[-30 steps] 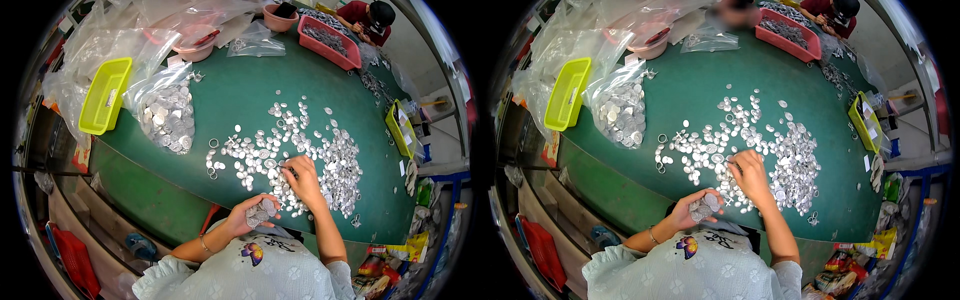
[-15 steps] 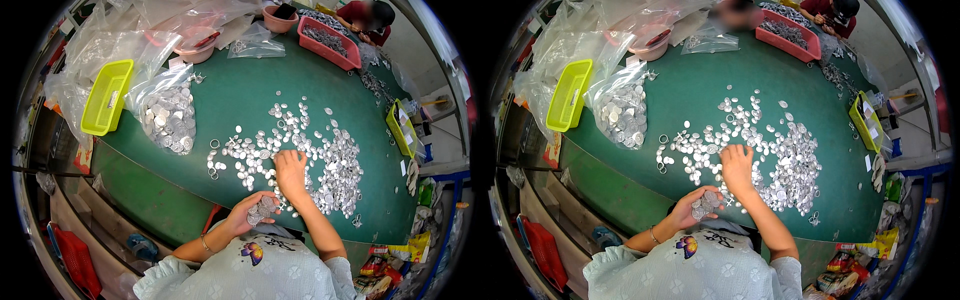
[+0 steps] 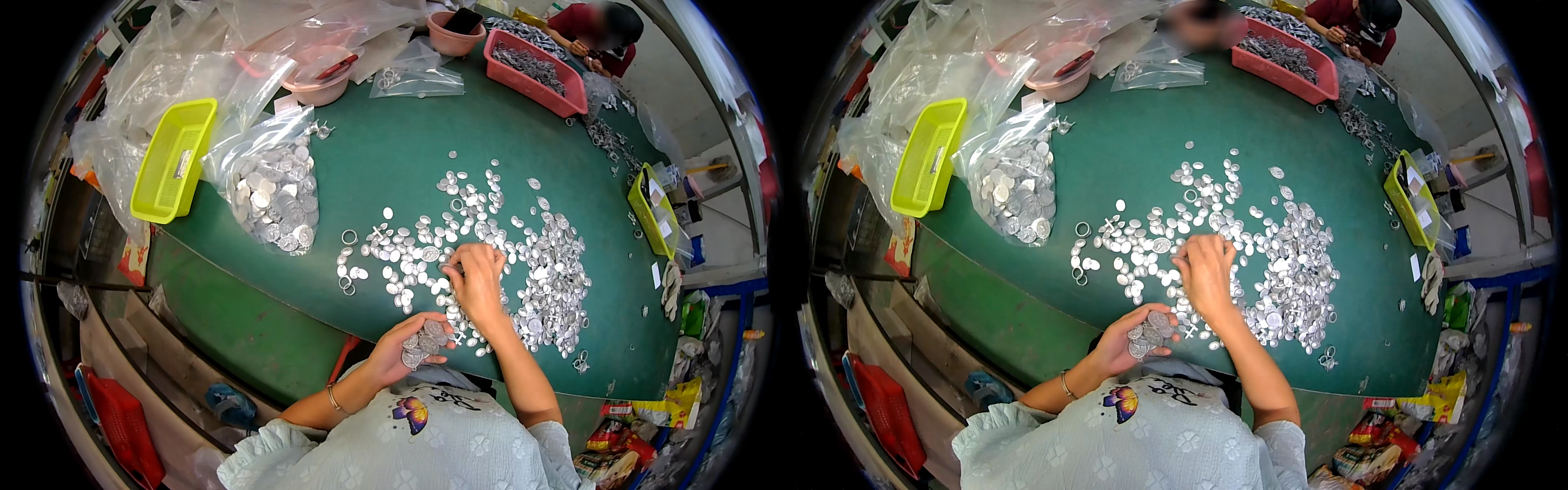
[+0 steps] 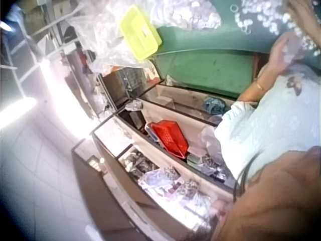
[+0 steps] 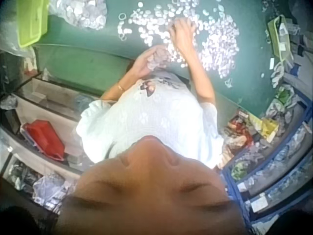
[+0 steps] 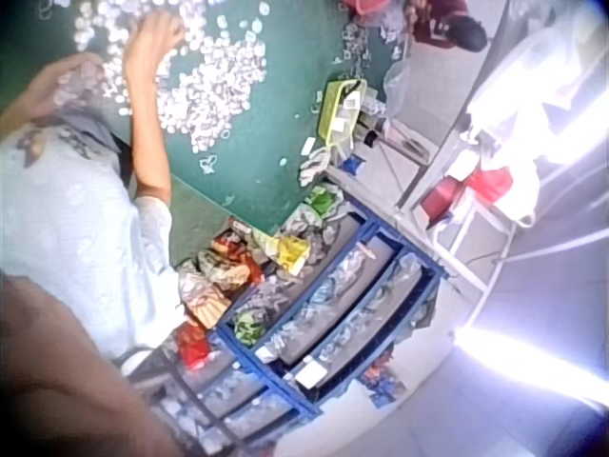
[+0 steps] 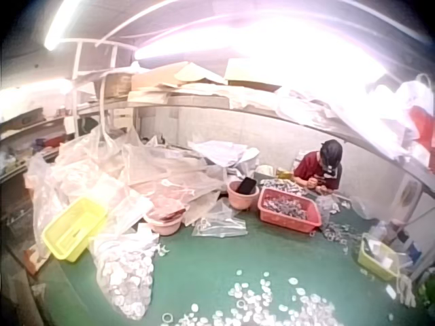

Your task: The person sorts small metal components by hand, picking up individual pieces from a pile and placing them into separate containers or bags.

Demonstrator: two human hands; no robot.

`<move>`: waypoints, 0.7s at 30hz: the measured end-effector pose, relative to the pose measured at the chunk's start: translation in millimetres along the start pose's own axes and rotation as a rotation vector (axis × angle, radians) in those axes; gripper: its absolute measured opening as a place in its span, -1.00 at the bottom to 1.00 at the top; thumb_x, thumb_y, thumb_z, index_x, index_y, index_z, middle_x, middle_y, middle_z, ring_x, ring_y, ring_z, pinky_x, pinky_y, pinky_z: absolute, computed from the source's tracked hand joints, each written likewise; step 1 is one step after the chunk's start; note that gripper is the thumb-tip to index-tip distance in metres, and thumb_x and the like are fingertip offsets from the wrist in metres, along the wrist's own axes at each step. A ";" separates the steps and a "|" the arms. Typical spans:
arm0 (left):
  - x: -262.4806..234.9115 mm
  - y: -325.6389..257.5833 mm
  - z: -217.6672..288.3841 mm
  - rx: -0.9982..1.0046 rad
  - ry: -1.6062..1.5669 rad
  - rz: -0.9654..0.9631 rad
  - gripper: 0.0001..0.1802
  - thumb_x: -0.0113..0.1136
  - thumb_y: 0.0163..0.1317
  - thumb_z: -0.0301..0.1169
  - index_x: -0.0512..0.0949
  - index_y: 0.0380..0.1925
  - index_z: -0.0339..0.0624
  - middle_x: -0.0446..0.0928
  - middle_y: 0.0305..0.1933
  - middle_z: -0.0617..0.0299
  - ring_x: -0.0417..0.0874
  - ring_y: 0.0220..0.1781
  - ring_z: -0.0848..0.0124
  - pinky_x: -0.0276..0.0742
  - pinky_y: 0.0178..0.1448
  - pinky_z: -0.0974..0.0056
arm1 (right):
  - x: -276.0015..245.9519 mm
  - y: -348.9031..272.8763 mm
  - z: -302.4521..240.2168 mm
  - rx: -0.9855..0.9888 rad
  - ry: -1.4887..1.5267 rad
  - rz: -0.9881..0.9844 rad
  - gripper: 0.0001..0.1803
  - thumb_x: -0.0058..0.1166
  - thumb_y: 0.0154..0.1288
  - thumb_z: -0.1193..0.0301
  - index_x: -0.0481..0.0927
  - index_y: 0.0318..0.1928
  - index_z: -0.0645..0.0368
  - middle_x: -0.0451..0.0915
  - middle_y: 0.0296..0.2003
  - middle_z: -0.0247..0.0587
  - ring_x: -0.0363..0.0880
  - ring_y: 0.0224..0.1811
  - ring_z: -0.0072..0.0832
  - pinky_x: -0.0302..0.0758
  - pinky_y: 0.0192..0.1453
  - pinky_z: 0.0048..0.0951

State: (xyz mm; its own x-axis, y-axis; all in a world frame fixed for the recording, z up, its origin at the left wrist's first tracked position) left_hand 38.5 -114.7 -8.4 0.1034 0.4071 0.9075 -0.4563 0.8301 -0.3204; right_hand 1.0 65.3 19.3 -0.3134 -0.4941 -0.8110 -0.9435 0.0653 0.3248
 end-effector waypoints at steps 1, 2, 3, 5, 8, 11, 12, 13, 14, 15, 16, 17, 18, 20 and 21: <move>0.3 0.0 0.4 -0.003 -0.001 0.007 -0.59 -0.27 0.43 -0.20 0.35 0.11 -0.19 0.43 0.10 0.08 0.53 0.07 0.18 0.53 0.04 0.12 | -1.8 -3.3 -0.9 0.019 0.061 0.003 -0.77 0.26 -0.01 0.50 0.55 -0.29 0.21 0.49 -0.37 -0.28 0.42 -0.21 -0.31 0.20 0.06 -0.24; 3.9 0.3 2.9 0.029 -0.012 0.043 -0.59 -0.26 0.43 -0.19 0.34 0.12 -0.18 0.42 0.12 0.08 0.52 0.08 0.17 0.51 0.08 0.11 | -4.8 -5.3 -3.3 0.038 0.120 0.004 -0.78 0.25 0.00 0.52 0.55 -0.29 0.23 0.51 -0.40 -0.28 0.44 -0.22 -0.32 0.24 0.05 -0.27; 10.9 0.7 7.5 0.060 -0.022 0.080 -0.58 -0.26 0.43 -0.19 0.33 0.14 -0.18 0.42 0.13 0.08 0.51 0.10 0.17 0.50 0.11 0.10 | -8.5 -7.7 -6.0 0.197 0.375 -0.005 -0.80 0.24 0.01 0.53 0.55 -0.29 0.23 0.53 -0.39 -0.27 0.46 -0.22 -0.33 0.28 0.04 -0.31; 15.2 6.7 14.5 0.126 -0.033 0.138 -0.56 -0.25 0.43 -0.18 0.31 0.16 -0.18 0.41 0.16 0.07 0.50 0.13 0.15 0.46 0.16 0.07 | -18.3 -11.2 -16.3 0.515 0.887 -0.024 -0.82 0.22 0.04 0.55 0.56 -0.30 0.24 0.58 -0.38 -0.26 0.50 -0.20 -0.35 0.35 0.00 -0.37; 13.1 17.8 20.9 0.170 -0.058 0.146 -0.55 -0.25 0.43 -0.17 0.29 0.18 -0.19 0.39 0.17 0.06 0.47 0.16 0.13 0.44 0.21 0.05 | -36.2 -8.2 -18.5 0.236 0.684 -0.365 -0.85 0.22 0.05 0.56 0.58 -0.30 0.24 0.61 -0.28 -0.24 0.50 -0.11 -0.35 0.42 -0.04 -0.42; 5.7 24.3 20.4 0.093 -0.092 0.109 -0.56 -0.27 0.43 -0.18 0.29 0.17 -0.22 0.36 0.20 0.04 0.46 0.17 0.10 0.49 0.16 0.04 | -28.6 3.6 13.8 0.126 0.408 0.040 -0.83 0.23 0.05 0.52 0.58 -0.30 0.25 0.59 -0.26 -0.19 0.46 -0.11 -0.28 0.37 0.01 -0.32; 3.9 25.8 17.5 0.091 -0.090 0.065 -0.57 -0.26 0.43 -0.18 0.30 0.15 -0.21 0.37 0.19 0.03 0.46 0.17 0.08 0.51 0.14 0.04 | -28.3 9.9 27.1 0.206 0.354 0.117 -0.80 0.24 0.04 0.49 0.58 -0.29 0.24 0.56 -0.21 -0.17 0.43 -0.08 -0.25 0.33 0.04 -0.28; 1.4 27.3 14.2 0.090 -0.087 0.021 -0.58 -0.26 0.43 -0.18 0.31 0.14 -0.19 0.37 0.18 0.02 0.46 0.16 0.06 0.53 0.12 0.05 | -23.1 14.7 37.8 0.195 0.190 0.123 -0.77 0.26 0.02 0.47 0.58 -0.27 0.23 0.53 -0.17 -0.16 0.40 -0.06 -0.23 0.30 0.06 -0.26; -0.2 28.1 11.9 0.088 -0.084 -0.020 -0.59 -0.25 0.43 -0.18 0.33 0.13 -0.17 0.38 0.17 0.00 0.47 0.16 0.05 0.55 0.10 0.05 | -15.1 18.5 49.0 0.185 0.029 0.128 -0.74 0.27 0.00 0.46 0.57 -0.25 0.22 0.50 -0.13 -0.15 0.37 -0.03 -0.21 0.26 0.08 -0.23; 3.2 27.7 10.8 0.072 -0.086 -0.012 -0.58 -0.26 0.43 -0.19 0.32 0.13 -0.19 0.38 0.18 0.00 0.47 0.16 0.05 0.55 0.11 0.05 | -9.6 20.7 57.0 0.175 -0.134 0.135 -0.71 0.29 -0.01 0.44 0.57 -0.23 0.22 0.47 -0.09 -0.14 0.34 -0.01 -0.19 0.23 0.10 -0.20; 9.4 26.7 9.8 0.056 -0.087 -0.003 -0.58 -0.26 0.43 -0.19 0.31 0.14 -0.20 0.37 0.18 0.00 0.47 0.16 0.04 0.55 0.11 0.05 | -4.8 21.0 63.1 0.172 -0.165 0.136 -0.68 0.30 -0.03 0.43 0.56 -0.22 0.21 0.44 -0.07 -0.14 0.31 0.01 -0.18 0.20 0.11 -0.19; 12.8 25.0 9.2 0.045 -0.090 0.008 -0.58 -0.27 0.43 -0.20 0.31 0.14 -0.21 0.37 0.18 -0.01 0.47 0.16 0.04 0.55 0.11 0.04 | -0.4 23.4 63.6 0.164 -0.193 0.134 -0.66 0.31 -0.05 0.42 0.56 -0.20 0.20 0.41 -0.05 -0.14 0.29 0.03 -0.17 0.17 0.12 -0.18; 14.2 23.6 9.1 0.040 -0.072 0.007 -0.57 -0.27 0.43 -0.20 0.30 0.15 -0.22 0.37 0.18 -0.01 0.46 0.16 0.04 0.54 0.11 0.04 | 2.3 24.7 64.0 0.158 -0.222 0.131 -0.63 0.32 -0.07 0.42 0.55 -0.19 0.19 0.38 -0.03 -0.15 0.27 0.06 -0.17 0.14 0.12 -0.16; 15.2 21.0 8.8 0.031 -0.035 0.007 -0.57 -0.27 0.43 -0.20 0.30 0.15 -0.23 0.36 0.18 -0.01 0.46 0.17 0.04 0.54 0.11 0.04 | 1.8 25.9 64.6 0.124 -0.202 0.143 -0.65 0.32 -0.11 0.47 0.54 -0.24 0.18 0.40 -0.07 -0.17 0.28 0.03 -0.19 0.15 0.09 -0.17; 14.1 21.0 7.8 0.034 -0.032 0.008 -0.57 -0.27 0.43 -0.20 0.29 0.16 -0.23 0.36 0.18 -0.01 0.46 0.17 0.04 0.54 0.12 0.04 | 1.6 27.1 65.4 0.130 -0.176 0.138 -0.66 0.31 -0.12 0.49 0.53 -0.24 0.18 0.41 -0.09 -0.18 0.29 0.03 -0.20 0.15 0.09 -0.18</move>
State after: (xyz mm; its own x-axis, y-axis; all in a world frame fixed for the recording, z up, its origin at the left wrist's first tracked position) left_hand 23.5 -94.5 -0.2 0.0716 0.4004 0.9135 -0.4870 0.8134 -0.3183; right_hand -32.1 123.0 -5.0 -0.4437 -0.3146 -0.8391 -0.8926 0.2382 0.3827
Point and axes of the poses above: each hand's wrist, its own y-axis towards the middle knuckle, its own x-axis out of the palm, z = x × y, the point moved 1 cm from there along y, towards the middle knuckle
